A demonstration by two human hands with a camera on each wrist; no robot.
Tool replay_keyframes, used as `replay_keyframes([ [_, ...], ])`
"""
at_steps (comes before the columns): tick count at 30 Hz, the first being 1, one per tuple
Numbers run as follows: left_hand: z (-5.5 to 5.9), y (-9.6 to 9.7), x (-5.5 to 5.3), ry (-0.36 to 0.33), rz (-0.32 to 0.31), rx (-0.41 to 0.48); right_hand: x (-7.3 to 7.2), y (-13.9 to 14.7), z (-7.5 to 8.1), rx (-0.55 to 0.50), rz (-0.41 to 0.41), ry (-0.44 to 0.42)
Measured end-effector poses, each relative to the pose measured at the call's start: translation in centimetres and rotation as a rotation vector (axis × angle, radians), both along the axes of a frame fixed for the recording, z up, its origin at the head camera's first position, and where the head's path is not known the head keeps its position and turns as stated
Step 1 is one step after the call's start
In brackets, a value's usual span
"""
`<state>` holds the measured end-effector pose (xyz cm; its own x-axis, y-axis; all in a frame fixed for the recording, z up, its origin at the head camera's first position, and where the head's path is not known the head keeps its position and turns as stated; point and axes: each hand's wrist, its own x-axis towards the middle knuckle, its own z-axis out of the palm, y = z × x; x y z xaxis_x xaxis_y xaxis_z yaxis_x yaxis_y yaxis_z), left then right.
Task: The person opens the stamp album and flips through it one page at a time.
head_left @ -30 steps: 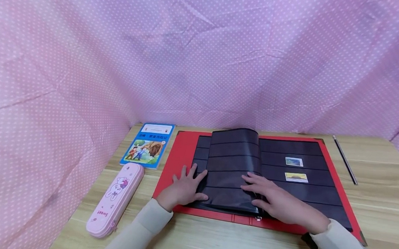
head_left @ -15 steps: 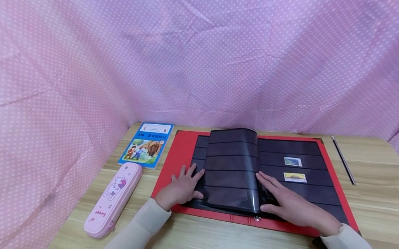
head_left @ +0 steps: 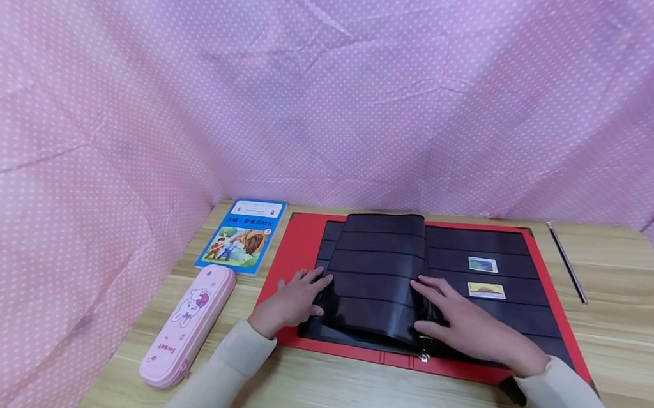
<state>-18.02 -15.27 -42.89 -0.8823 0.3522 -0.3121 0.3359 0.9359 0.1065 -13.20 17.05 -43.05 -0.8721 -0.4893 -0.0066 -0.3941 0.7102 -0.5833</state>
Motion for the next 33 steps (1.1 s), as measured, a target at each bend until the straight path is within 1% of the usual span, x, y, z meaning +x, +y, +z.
replay_keyframes([
  [3,0.1,0.1,0.0,-0.005,0.001,0.009,-1.4,0.5,0.1,-0.014,-0.043,0.0],
  [5,0.2,0.1,0.1,-0.007,0.001,0.011,-2.4,0.7,0.2,0.001,-0.068,-0.009],
  [7,0.3,0.1,0.1,-0.008,0.005,0.018,-3.4,0.9,0.2,0.018,-0.081,-0.037],
  [11,0.3,0.0,0.1,-0.008,0.008,0.037,-4.3,0.8,0.2,0.046,-0.088,-0.081],
  [15,0.3,-0.4,0.1,-0.014,0.016,0.074,-4.5,0.5,0.0,0.062,-0.102,-0.076],
  [19,0.2,-0.8,0.1,-0.021,0.003,0.107,-4.7,0.1,0.0,0.078,-0.11,-0.052],
  [22,0.1,-1.3,0.1,-0.026,-0.02,0.118,-4.8,-0.3,0.0,0.094,-0.092,-0.014],
  [26,0.1,-1.7,0.2,-0.046,-0.027,0.134,-4.9,-0.8,0.1,0.114,-0.065,0.018],
  [30,0.3,-1.7,0.4,-0.074,-0.018,0.125,-4.6,-0.4,0.2,0.072,-0.072,-0.008],
  [33,0.5,-1.6,0.6,-0.089,-0.01,0.114,-3.9,0.9,0.2,0.041,-0.088,-0.006],
])
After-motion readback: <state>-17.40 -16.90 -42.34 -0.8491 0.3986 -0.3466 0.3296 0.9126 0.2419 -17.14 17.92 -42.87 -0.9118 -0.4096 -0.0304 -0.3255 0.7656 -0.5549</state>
